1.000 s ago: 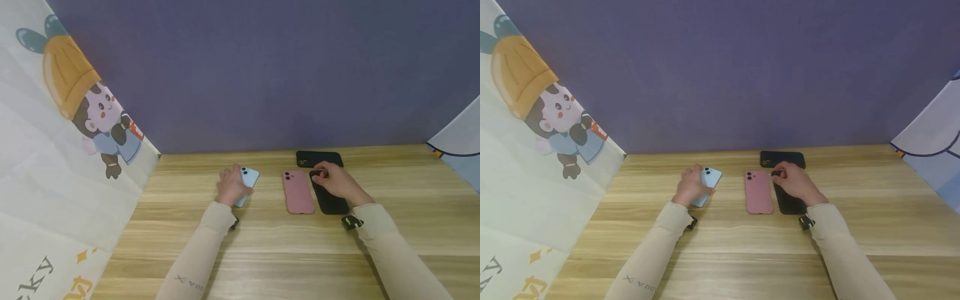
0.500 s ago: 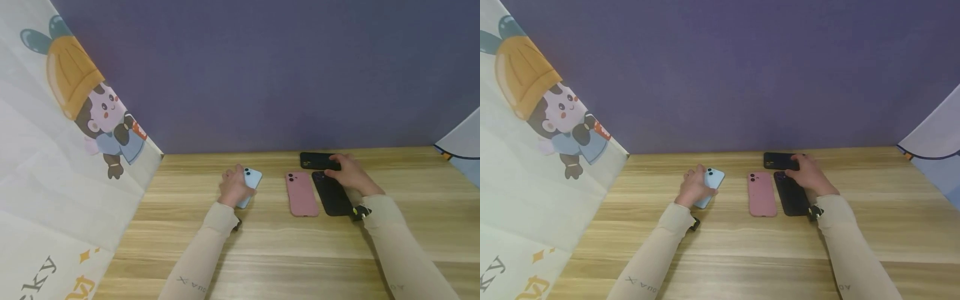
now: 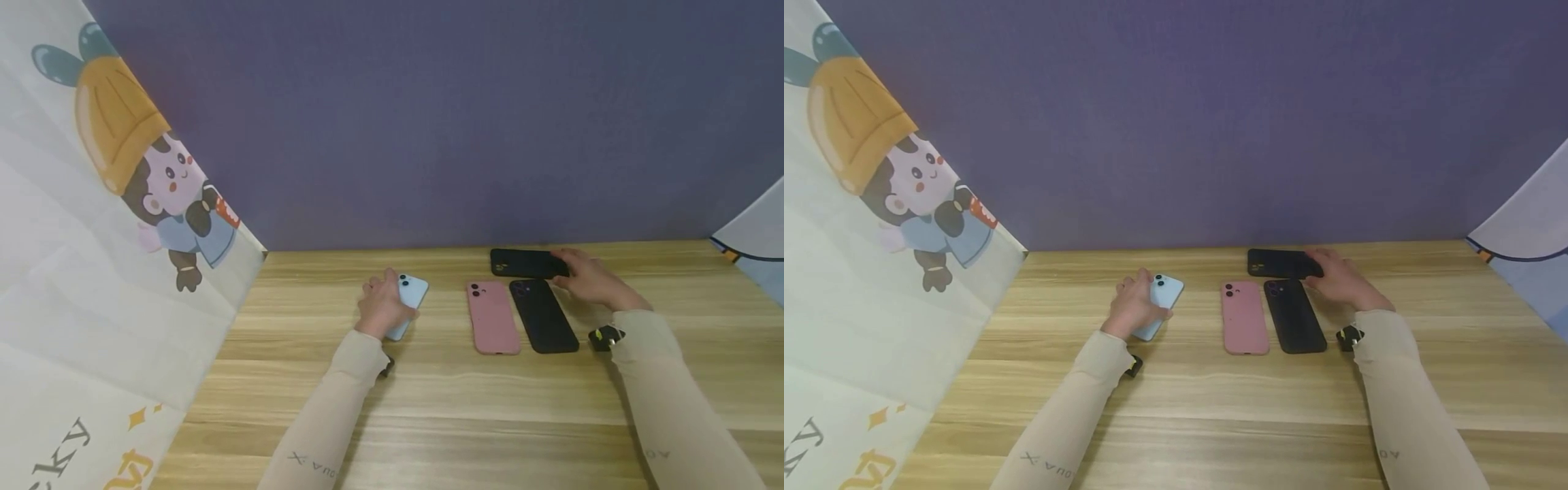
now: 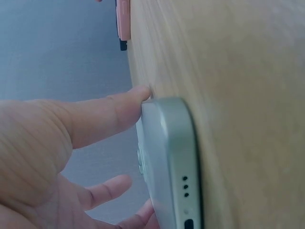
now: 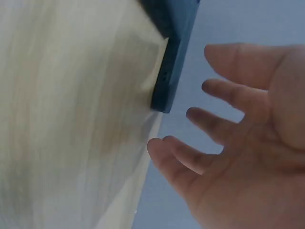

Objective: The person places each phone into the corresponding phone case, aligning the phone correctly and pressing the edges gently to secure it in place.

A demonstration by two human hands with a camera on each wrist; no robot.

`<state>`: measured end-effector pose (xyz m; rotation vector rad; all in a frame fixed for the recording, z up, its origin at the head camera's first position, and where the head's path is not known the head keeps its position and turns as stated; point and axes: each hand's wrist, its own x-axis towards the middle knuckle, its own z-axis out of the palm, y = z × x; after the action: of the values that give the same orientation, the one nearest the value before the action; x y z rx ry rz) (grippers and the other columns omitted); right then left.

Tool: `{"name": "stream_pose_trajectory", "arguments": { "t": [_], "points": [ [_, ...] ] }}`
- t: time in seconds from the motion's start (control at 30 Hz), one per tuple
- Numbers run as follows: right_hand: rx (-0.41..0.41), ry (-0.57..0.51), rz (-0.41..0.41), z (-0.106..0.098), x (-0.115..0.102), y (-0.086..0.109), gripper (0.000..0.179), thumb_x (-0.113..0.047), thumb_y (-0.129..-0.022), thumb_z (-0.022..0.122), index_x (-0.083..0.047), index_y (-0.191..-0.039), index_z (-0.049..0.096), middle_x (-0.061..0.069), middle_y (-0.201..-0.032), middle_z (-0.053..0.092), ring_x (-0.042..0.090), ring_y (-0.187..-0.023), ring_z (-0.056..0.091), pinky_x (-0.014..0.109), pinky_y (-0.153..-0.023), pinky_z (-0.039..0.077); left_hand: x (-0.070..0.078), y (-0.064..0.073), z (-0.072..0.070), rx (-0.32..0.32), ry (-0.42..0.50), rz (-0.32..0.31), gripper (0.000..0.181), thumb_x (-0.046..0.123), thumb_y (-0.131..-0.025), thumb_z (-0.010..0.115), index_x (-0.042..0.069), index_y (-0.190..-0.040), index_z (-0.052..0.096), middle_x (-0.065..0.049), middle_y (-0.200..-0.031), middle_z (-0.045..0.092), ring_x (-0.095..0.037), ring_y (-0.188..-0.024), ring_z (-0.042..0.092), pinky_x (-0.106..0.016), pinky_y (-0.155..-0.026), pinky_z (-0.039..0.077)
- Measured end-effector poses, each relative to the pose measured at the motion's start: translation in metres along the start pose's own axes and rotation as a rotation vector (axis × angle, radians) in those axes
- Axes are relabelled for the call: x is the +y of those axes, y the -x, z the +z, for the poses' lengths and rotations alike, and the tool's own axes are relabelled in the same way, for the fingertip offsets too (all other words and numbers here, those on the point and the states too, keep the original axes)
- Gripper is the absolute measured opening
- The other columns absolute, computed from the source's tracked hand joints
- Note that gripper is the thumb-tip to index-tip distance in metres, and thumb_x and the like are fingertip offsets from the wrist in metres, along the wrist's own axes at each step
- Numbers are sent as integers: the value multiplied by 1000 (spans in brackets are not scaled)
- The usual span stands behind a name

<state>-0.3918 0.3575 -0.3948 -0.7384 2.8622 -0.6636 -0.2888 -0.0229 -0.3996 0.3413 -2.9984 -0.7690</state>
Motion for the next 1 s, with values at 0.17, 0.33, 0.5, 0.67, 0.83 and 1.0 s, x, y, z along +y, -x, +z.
{"name": "stream_pose_trajectory", "arguments": {
  "t": [0.17, 0.33, 0.5, 0.67, 0.83, 1.0],
  "points": [
    [-69, -9, 19, 2, 7, -2, 66, -5, -99, 52, 12, -156, 23, 47, -156, 13, 68, -140, 17, 80, -111, 18, 0, -1, 0, -8, -2, 0, 82, 31, -70, 95, 10, -134, 49, -21, -116, 56, -36, -112, 49, -54, -90, 48],
    [-125, -30, 52, 4, 10, -3, 70, -10, -101, 51, 8, -159, 16, 44, -160, 6, 69, -141, 8, 81, -111, 12, 1, -1, -1, -10, -8, 4, 81, 31, -71, 95, 9, -134, 49, -21, -117, 56, -36, -113, 50, -54, -90, 48],
    [-120, 11, 47, 6, 8, -4, 74, -16, -101, 55, 9, -159, 17, 41, -160, 10, 69, -136, 15, 79, -107, 22, 0, -1, -1, -10, -4, 1, 81, 31, -70, 94, 9, -133, 49, -21, -117, 56, -36, -114, 50, -55, -91, 48],
    [-99, 41, 34, 7, 5, -4, 70, -15, -100, 55, 11, -157, 22, 41, -156, 17, 63, -136, 19, 73, -107, 22, -1, -2, -1, -2, -2, 2, 81, 32, -70, 94, 9, -133, 49, -21, -117, 57, -36, -113, 50, -55, -91, 48],
    [-91, 56, 30, 9, 3, -5, 66, -15, -102, 54, 13, -155, 26, 42, -155, 18, 57, -142, 18, 71, -110, 16, -2, -3, 1, -5, -8, 0, 81, 33, -70, 94, 9, -133, 49, -21, -116, 56, -36, -113, 50, -55, -91, 48],
    [-98, 59, 39, 10, 2, -7, 61, -15, -105, 48, 16, -153, 26, 42, -159, 12, 63, -144, 13, 75, -114, 13, -2, -3, 1, -10, -5, -7, 82, 33, -70, 94, 9, -133, 49, -21, -117, 56, -36, -114, 49, -55, -91, 48]
  ]
}}
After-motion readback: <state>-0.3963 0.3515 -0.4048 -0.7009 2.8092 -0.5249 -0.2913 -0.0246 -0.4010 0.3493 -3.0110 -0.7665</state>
